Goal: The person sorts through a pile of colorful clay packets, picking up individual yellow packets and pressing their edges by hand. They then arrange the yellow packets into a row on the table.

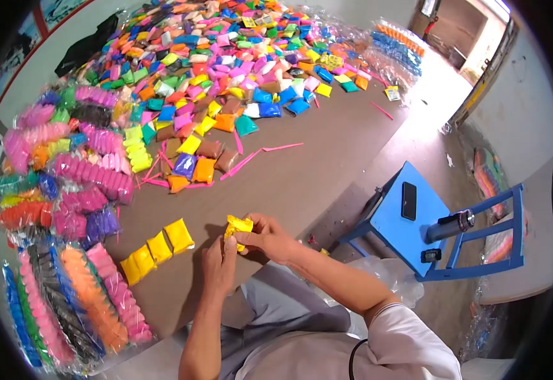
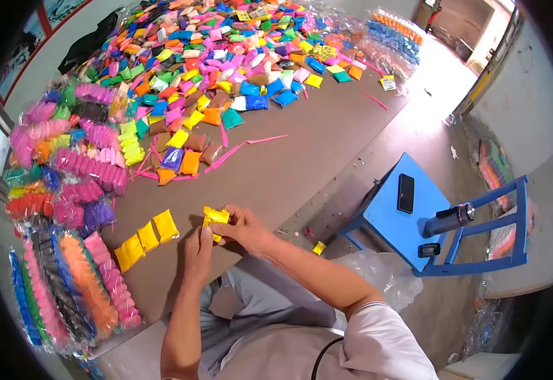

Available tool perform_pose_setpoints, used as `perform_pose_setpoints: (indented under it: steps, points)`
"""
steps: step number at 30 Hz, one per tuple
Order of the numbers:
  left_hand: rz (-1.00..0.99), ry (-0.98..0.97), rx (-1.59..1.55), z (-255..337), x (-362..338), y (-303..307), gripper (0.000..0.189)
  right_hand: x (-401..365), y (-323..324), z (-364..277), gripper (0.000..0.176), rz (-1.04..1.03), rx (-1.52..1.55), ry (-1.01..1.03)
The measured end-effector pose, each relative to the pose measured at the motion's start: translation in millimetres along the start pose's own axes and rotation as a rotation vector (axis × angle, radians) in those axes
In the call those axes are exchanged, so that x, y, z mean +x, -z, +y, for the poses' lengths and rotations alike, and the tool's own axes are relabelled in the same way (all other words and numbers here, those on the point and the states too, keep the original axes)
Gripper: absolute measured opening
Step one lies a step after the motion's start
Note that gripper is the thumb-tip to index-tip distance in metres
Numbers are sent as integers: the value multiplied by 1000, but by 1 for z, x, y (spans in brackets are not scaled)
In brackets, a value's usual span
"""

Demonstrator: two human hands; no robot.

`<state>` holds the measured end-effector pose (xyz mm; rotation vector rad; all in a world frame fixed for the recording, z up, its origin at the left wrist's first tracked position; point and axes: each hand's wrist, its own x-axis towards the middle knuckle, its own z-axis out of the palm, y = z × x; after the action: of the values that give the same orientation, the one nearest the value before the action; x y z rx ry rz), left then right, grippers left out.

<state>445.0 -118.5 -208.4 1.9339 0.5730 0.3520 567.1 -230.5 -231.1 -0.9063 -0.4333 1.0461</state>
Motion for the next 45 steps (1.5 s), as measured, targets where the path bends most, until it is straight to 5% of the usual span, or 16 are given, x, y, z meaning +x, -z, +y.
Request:
perform_pose_setpoints:
  steps: [3, 13, 23, 36, 39, 45]
  points:
    - [58, -66, -54, -16, -8, 0, 52, -5, -24, 9, 21, 66, -87, 120]
    - [30, -105, -126, -43, -20, 5, 49, -14, -18, 7, 27, -46, -114, 25]
    - [40, -188, 49, -38, -19, 1, 40, -20, -16, 11, 24, 94, -288, 175]
    - [54, -133, -152, -21, -18, 3, 38, -19, -31, 19, 18, 203, -293, 325]
    - [60, -123, -171, -20, -20, 3, 39, -21, -12, 3, 22, 98, -218, 56]
    - [35, -102, -173, -25, -20, 3, 38, -22, -5, 9, 21, 31, -100, 155]
